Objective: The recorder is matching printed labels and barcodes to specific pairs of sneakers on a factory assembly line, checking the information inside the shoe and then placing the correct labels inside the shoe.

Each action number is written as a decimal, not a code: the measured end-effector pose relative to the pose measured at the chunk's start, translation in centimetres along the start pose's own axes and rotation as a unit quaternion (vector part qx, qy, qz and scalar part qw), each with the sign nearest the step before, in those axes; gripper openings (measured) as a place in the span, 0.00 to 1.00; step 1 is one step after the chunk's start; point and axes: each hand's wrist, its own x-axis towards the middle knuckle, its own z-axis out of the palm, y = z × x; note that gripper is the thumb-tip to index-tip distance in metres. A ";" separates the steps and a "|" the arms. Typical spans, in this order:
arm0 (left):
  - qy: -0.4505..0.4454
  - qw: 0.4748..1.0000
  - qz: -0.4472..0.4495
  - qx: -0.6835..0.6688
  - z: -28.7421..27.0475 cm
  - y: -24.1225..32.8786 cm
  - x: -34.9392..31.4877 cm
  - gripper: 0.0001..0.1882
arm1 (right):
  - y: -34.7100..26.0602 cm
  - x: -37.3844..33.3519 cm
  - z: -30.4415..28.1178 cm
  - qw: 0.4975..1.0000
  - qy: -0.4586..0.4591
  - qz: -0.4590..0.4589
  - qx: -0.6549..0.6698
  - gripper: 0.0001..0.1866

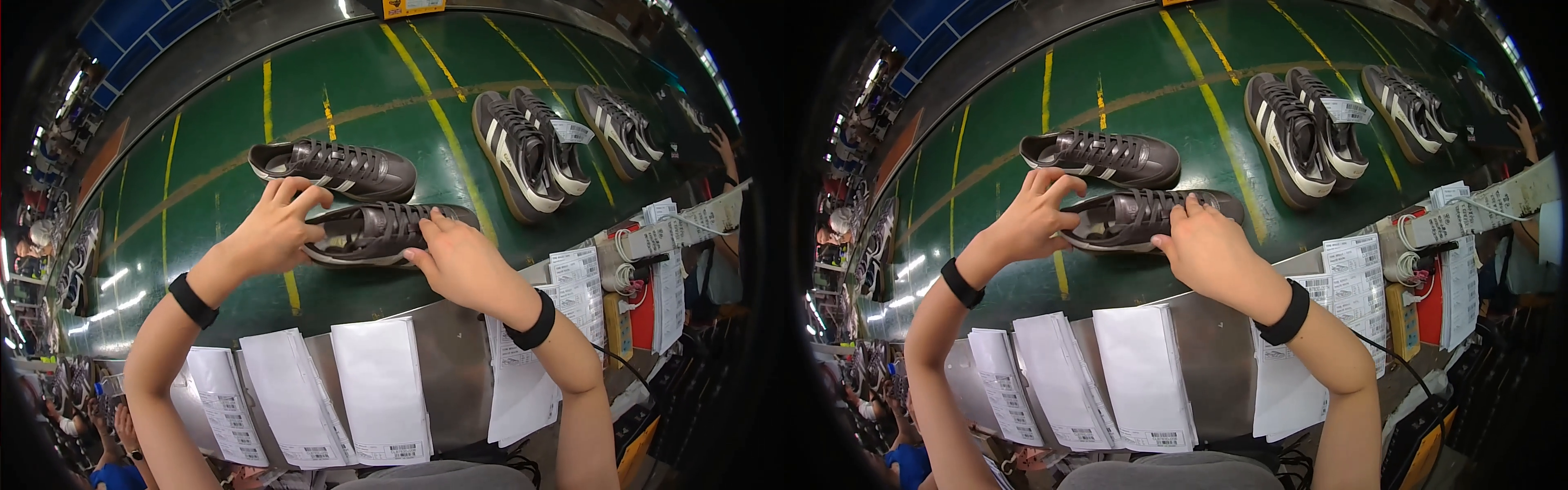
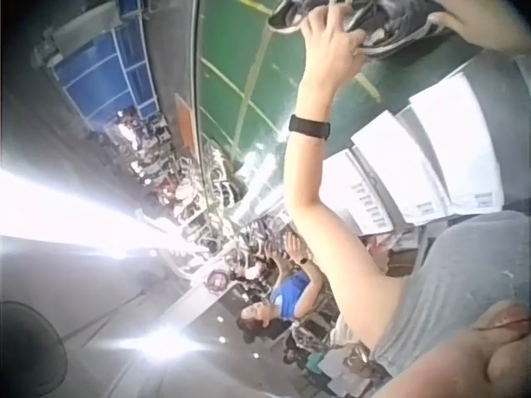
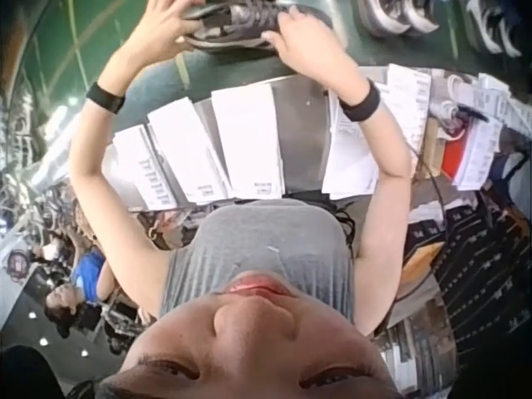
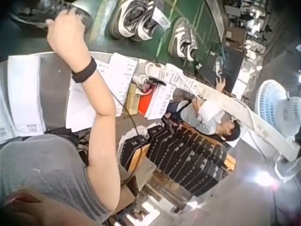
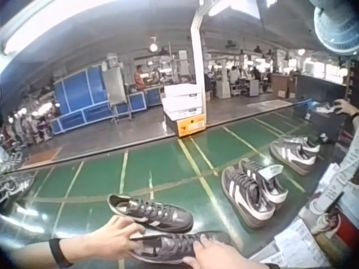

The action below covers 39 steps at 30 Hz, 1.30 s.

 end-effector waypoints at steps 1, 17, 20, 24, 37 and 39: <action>-0.012 0.998 -0.002 -0.058 -1.1 1.0 0.4 0.13 | -0.1 0.0 -0.5 1.000 -0.009 0.002 0.010 0.24; -0.019 0.913 0.036 -0.405 -6.8 15.8 2.0 0.11 | -3.8 -3.3 -4.5 0.974 0.125 -0.071 0.176 0.04; 0.041 0.910 0.056 -0.410 -6.4 15.7 2.2 0.11 | -2.1 -2.1 -4.3 0.940 0.082 -0.011 0.331 0.02; 0.039 0.916 0.071 -0.393 -6.7 15.2 2.6 0.10 | -0.9 -0.8 -4.8 0.883 -0.040 0.123 0.451 0.04; 0.131 0.961 -0.218 0.109 -0.2 -5.3 1.1 0.27 | 4.4 1.9 1.4 0.955 0.253 -0.014 -0.154 0.18; 0.052 0.963 -0.212 0.159 1.3 -10.6 -1.9 0.28 | 3.2 1.7 1.5 0.963 0.218 0.020 -0.155 0.21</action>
